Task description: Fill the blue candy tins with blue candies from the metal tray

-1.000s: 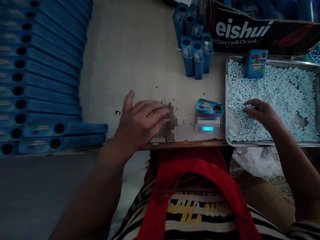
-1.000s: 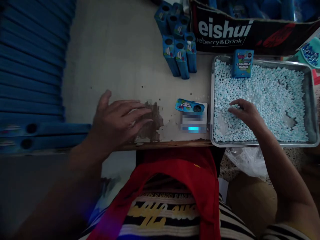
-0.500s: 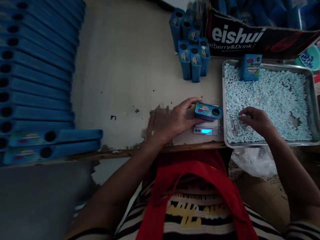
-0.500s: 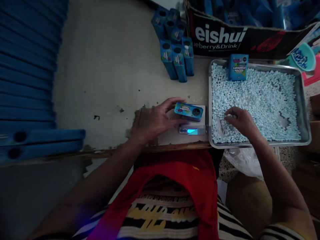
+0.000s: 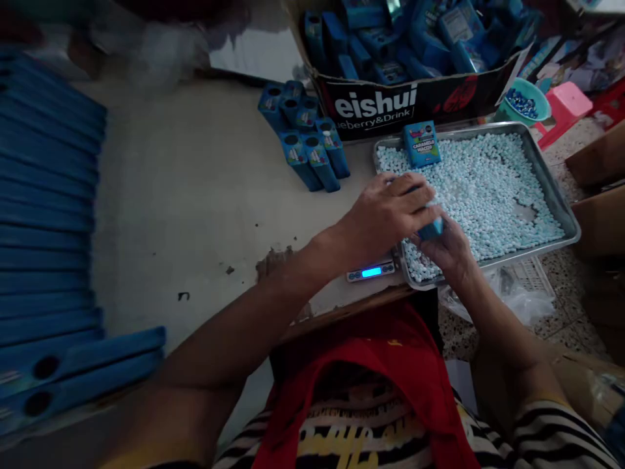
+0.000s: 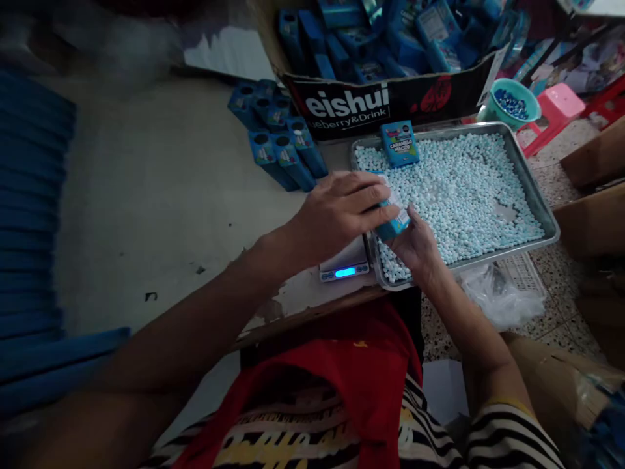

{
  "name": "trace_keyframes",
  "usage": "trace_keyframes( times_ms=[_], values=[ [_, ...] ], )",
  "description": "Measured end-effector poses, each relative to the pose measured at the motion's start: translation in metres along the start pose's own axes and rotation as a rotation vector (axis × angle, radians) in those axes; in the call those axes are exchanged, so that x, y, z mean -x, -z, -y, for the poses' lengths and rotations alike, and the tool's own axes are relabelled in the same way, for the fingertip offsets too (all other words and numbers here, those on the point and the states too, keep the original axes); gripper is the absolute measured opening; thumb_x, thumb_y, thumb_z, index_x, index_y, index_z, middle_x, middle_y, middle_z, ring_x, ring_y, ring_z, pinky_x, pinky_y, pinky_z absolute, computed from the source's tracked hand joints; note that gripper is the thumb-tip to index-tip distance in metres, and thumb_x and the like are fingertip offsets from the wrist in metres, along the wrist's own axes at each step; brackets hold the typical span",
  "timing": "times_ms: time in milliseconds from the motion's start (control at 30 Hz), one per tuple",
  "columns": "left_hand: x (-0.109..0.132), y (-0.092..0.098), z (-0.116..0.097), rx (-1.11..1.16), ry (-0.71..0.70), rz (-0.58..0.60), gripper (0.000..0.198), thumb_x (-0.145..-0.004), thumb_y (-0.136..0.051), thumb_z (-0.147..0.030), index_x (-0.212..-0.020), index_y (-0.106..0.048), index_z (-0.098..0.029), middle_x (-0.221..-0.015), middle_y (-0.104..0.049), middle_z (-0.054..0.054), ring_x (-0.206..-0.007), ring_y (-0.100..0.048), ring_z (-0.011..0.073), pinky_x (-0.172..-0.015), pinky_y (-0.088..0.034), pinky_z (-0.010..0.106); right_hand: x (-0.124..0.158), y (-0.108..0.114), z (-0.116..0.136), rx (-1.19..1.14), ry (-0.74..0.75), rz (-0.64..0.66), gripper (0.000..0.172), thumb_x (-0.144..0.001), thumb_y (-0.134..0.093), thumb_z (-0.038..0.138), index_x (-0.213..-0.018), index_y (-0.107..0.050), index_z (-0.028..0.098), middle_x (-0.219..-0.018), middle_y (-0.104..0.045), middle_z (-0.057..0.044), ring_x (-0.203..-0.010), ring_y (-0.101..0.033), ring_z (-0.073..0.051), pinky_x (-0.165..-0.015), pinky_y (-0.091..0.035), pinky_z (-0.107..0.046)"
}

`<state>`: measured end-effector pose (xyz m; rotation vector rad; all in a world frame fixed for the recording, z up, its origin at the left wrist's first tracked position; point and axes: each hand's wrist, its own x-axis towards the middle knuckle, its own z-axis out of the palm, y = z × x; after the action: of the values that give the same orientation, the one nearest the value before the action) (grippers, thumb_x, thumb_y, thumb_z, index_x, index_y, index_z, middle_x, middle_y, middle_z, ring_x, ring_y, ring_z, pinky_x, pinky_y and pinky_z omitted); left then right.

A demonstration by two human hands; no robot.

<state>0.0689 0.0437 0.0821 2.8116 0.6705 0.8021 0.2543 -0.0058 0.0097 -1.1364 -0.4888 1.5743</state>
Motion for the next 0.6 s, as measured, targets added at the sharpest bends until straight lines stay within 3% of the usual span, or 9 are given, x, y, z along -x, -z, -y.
trace_keyframes(
  times_ms=[100, 200, 300, 433, 500, 600],
  values=[
    [0.002, -0.010, 0.006, 0.087, 0.106, -0.038, 0.030, -0.109, -0.058, -0.016, -0.119, -0.082, -0.030, -0.130, -0.079, 0.006, -0.142, -0.066, 0.0304, -0.127, -0.048, 0.056, -0.002, 0.002, -0.003, -0.293, -0.019, -0.120, 0.022, -0.102, -0.072, 0.048, -0.101, -0.065, 0.027, -0.084, -0.074, 0.000, -0.085, -0.074, -0.021, -0.077, -0.070, -0.036],
    [0.015, -0.018, 0.015, 0.182, 0.281, -0.144, 0.025, -0.105, -0.066, -0.020, -0.120, -0.083, -0.031, -0.129, -0.080, 0.006, -0.133, -0.070, 0.0294, -0.128, -0.048, 0.053, -0.001, 0.003, -0.002, -0.400, -0.089, -0.131, 0.019, -0.103, -0.073, 0.043, -0.102, -0.063, 0.028, -0.086, -0.077, 0.000, -0.083, -0.076, -0.020, -0.076, -0.071, -0.036],
    [0.034, -0.029, 0.023, 0.361, 0.459, -0.267, 0.021, -0.099, -0.080, -0.032, -0.120, -0.081, -0.028, -0.124, -0.081, 0.005, -0.121, -0.074, 0.0274, -0.117, -0.057, 0.045, 0.004, 0.001, 0.004, -0.441, -0.203, -0.120, 0.019, -0.109, -0.065, 0.043, -0.106, -0.062, 0.025, -0.090, -0.077, -0.005, -0.088, -0.079, -0.020, -0.080, -0.073, -0.034],
    [0.069, -0.044, 0.029, 0.687, 0.734, -0.479, 0.052, -0.078, -0.097, -0.051, -0.116, -0.076, -0.023, -0.111, -0.080, 0.004, -0.108, -0.077, 0.0247, -0.102, -0.063, 0.038, 0.013, -0.001, 0.016, -0.431, -0.279, -0.086, 0.025, -0.114, -0.055, 0.042, -0.116, -0.066, 0.020, -0.097, -0.077, -0.010, -0.094, -0.080, -0.020, -0.081, -0.073, -0.030],
    [0.088, -0.047, 0.027, 0.814, 0.831, -0.521, 0.059, -0.069, -0.101, -0.049, -0.114, -0.073, -0.023, -0.105, -0.079, 0.002, -0.100, -0.077, 0.0221, -0.096, -0.064, 0.035, 0.016, 0.000, 0.021, -0.402, -0.273, -0.077, 0.022, -0.113, -0.055, 0.037, -0.116, -0.068, 0.019, -0.099, -0.078, -0.011, -0.095, -0.080, -0.020, -0.082, -0.073, -0.029],
    [0.112, -0.045, 0.016, 0.905, 0.913, -0.506, 0.056, -0.069, -0.101, -0.041, -0.113, -0.071, -0.023, -0.104, -0.079, 0.001, -0.098, -0.077, 0.0202, -0.094, -0.065, 0.034, 0.016, 0.005, 0.027, -0.312, -0.234, -0.061, 0.011, -0.104, -0.063, 0.018, -0.112, -0.070, 0.019, -0.097, -0.077, -0.008, -0.088, -0.078, -0.016, -0.076, -0.070, -0.022]
  ],
)
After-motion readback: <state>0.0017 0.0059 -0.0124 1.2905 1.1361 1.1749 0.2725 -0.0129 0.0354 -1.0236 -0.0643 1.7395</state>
